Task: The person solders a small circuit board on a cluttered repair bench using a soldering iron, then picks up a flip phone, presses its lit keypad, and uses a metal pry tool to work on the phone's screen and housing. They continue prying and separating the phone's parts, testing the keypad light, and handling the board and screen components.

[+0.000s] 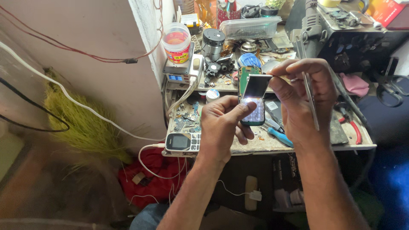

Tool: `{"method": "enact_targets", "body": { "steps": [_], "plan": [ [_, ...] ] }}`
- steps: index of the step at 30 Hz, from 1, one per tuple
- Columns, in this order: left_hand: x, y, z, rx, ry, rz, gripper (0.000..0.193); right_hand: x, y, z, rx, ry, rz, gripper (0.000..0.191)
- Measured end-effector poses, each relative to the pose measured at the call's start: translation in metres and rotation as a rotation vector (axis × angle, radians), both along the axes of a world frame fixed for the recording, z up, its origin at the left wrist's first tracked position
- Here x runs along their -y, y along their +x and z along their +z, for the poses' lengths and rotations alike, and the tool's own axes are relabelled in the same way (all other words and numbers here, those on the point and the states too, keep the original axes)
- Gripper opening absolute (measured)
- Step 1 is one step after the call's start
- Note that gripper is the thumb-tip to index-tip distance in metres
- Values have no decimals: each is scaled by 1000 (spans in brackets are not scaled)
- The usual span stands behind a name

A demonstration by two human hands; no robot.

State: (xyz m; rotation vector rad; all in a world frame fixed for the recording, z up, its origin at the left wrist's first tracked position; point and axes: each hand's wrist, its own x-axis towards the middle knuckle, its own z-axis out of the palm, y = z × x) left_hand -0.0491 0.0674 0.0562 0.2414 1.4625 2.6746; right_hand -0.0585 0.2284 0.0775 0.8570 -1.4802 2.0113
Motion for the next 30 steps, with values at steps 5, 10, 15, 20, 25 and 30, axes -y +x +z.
{"method": "enact_targets", "body": {
  "steps": [5, 10, 15, 20, 25, 30],
  "plan": [
    [-1, 0, 2, 6, -22, 18, 17, 0, 0, 0, -17, 5, -2, 27],
    [-2, 1, 4, 5, -21, 23, 17, -2, 1, 1, -22, 11, 9, 27],
    [-2, 1, 5, -6, -15, 34, 17, -1, 0, 3, -10, 1, 16, 26],
    [-2, 1, 6, -4, -14, 35, 17, 0, 1, 3, 2, 1, 7, 25],
    [-2, 1, 6, -7, -16, 35, 17, -1, -2, 3, 5, 3, 9, 24],
    [-2, 0, 8, -14, -45, 38, 18, -2, -3, 3, 33, -2, -23, 25]
  ]
}}
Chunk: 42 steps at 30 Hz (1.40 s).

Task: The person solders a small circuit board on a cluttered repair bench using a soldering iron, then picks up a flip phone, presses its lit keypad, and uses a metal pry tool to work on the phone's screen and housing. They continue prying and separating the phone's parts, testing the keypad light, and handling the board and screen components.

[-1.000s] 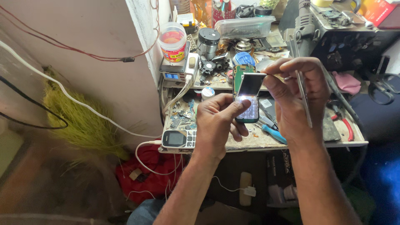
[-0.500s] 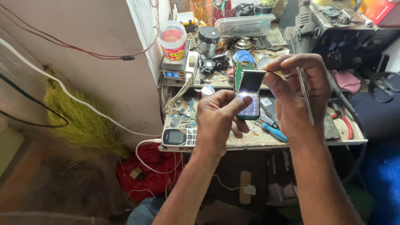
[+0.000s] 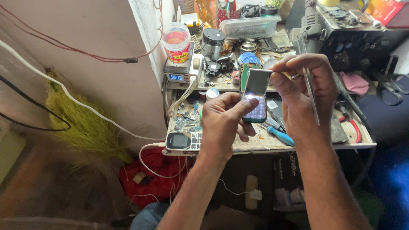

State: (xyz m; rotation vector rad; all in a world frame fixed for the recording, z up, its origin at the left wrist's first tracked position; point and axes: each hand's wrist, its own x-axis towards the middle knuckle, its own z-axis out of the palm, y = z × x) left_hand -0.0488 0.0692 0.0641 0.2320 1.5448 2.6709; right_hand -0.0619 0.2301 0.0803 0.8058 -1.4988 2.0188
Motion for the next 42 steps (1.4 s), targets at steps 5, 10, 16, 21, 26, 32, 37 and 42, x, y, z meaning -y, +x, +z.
{"method": "enact_targets", "body": {
  "steps": [5, 10, 16, 21, 26, 32, 37, 42],
  "plan": [
    [0, 0, -1, 3, 7, 2, 19, 1, 0, -1, -4, 1, -1, 25],
    [-1, -1, -4, -7, 9, -6, 19, 2, -1, -2, -1, -4, 18, 23],
    [-1, -1, -6, -9, 16, -13, 19, 3, -3, -3, 6, -12, 12, 23],
    [-1, -1, -7, -13, 18, -18, 19, 2, -3, -4, -3, -4, 5, 24],
    [-2, -1, -10, -22, 29, -21, 19, 2, -2, -4, 4, -9, 17, 23],
    [-1, -3, -12, -31, 47, -14, 18, 3, 0, -4, -4, 3, 19, 25],
    [0, -2, -10, -34, 29, -13, 18, 3, 1, -4, 17, -6, 43, 24],
    [1, 0, -10, -38, 19, -10, 19, 4, 3, -4, 85, -7, 36, 25]
  ]
}}
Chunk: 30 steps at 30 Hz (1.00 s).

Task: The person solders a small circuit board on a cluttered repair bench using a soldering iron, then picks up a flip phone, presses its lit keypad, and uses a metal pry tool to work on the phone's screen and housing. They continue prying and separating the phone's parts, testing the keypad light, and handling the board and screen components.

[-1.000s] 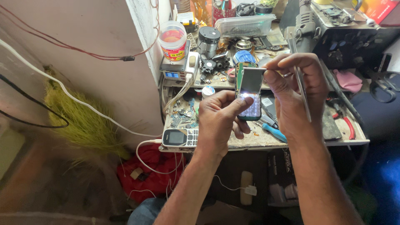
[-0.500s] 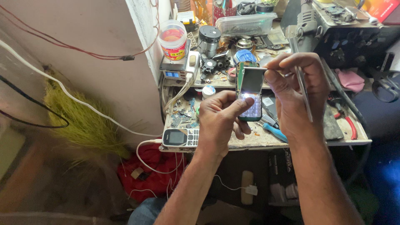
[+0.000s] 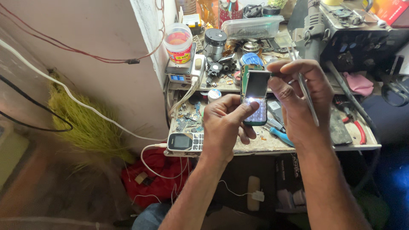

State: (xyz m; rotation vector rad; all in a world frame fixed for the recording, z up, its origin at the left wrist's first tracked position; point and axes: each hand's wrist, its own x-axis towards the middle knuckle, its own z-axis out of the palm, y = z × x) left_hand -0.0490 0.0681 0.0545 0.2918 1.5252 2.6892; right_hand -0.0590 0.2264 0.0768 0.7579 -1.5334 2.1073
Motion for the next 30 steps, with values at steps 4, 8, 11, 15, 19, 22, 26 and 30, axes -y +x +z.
{"method": "enact_targets", "body": {
  "steps": [4, 8, 11, 15, 19, 22, 26, 30],
  "plan": [
    [1, 0, 0, 3, -1, 6, 19, -1, 1, 1, 38, 14, -2, 21],
    [1, 0, -1, 6, -2, 9, 19, -2, -1, 1, 69, 7, -6, 18],
    [1, 0, -2, 5, -1, 8, 19, -3, -3, 0, 71, 3, -5, 17],
    [1, 0, -3, 6, -1, 2, 19, -5, -2, -2, 58, 29, -14, 17],
    [2, 0, -4, 10, 5, -5, 19, -3, -1, -2, 43, 20, -8, 16],
    [2, -1, -4, 8, -4, -2, 19, -3, 0, -1, 50, 13, -9, 18],
    [2, -2, -4, 3, -11, 7, 19, -5, 2, 1, 44, 29, -5, 19],
    [2, -2, -2, 8, -18, 3, 18, -4, -1, 3, 0, 46, 16, 16]
  ]
}}
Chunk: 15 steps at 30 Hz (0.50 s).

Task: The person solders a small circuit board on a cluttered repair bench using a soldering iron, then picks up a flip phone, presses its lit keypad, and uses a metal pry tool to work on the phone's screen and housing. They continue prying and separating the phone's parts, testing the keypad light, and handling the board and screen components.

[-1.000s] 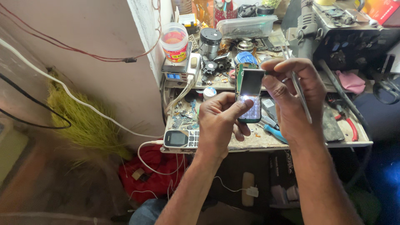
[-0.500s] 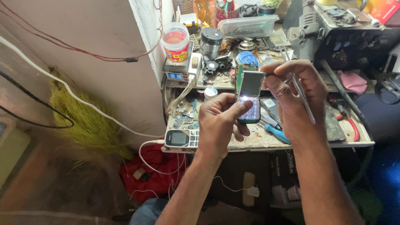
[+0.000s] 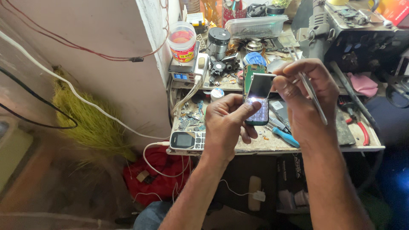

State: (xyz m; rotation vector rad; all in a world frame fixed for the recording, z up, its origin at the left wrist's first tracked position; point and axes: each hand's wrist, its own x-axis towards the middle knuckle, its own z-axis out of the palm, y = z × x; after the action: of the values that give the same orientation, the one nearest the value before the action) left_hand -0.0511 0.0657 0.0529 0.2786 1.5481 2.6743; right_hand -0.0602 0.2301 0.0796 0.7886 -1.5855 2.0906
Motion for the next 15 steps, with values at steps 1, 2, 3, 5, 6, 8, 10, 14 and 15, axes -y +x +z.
{"method": "enact_targets", "body": {
  "steps": [1, 2, 3, 5, 6, 8, 10, 14, 15],
  "plan": [
    [0, 0, 1, 6, 0, -7, 18, 0, -1, 0, -2, -4, 3, 17],
    [0, 0, 1, 12, 0, -14, 19, 1, -1, 1, -5, -8, 7, 17],
    [0, -1, 2, 10, 9, -17, 19, 1, -1, 2, -14, -7, 7, 17],
    [0, -2, 4, 4, 27, -23, 19, 2, -1, 5, -37, 3, 3, 18],
    [0, -3, 5, 5, 21, -21, 19, 2, -1, 6, -44, 6, -6, 18],
    [-1, -4, 7, 12, 10, -15, 19, 3, -2, 8, -45, 8, -28, 18],
    [-1, -4, 8, 6, 15, -16, 18, 4, -2, 10, -34, 5, -47, 18],
    [-1, -3, 11, -7, 13, -18, 17, 4, -3, 12, -19, 3, -68, 18],
    [-2, -3, 11, -11, 17, -16, 17, 4, -3, 12, -15, 4, -73, 18]
  ]
}}
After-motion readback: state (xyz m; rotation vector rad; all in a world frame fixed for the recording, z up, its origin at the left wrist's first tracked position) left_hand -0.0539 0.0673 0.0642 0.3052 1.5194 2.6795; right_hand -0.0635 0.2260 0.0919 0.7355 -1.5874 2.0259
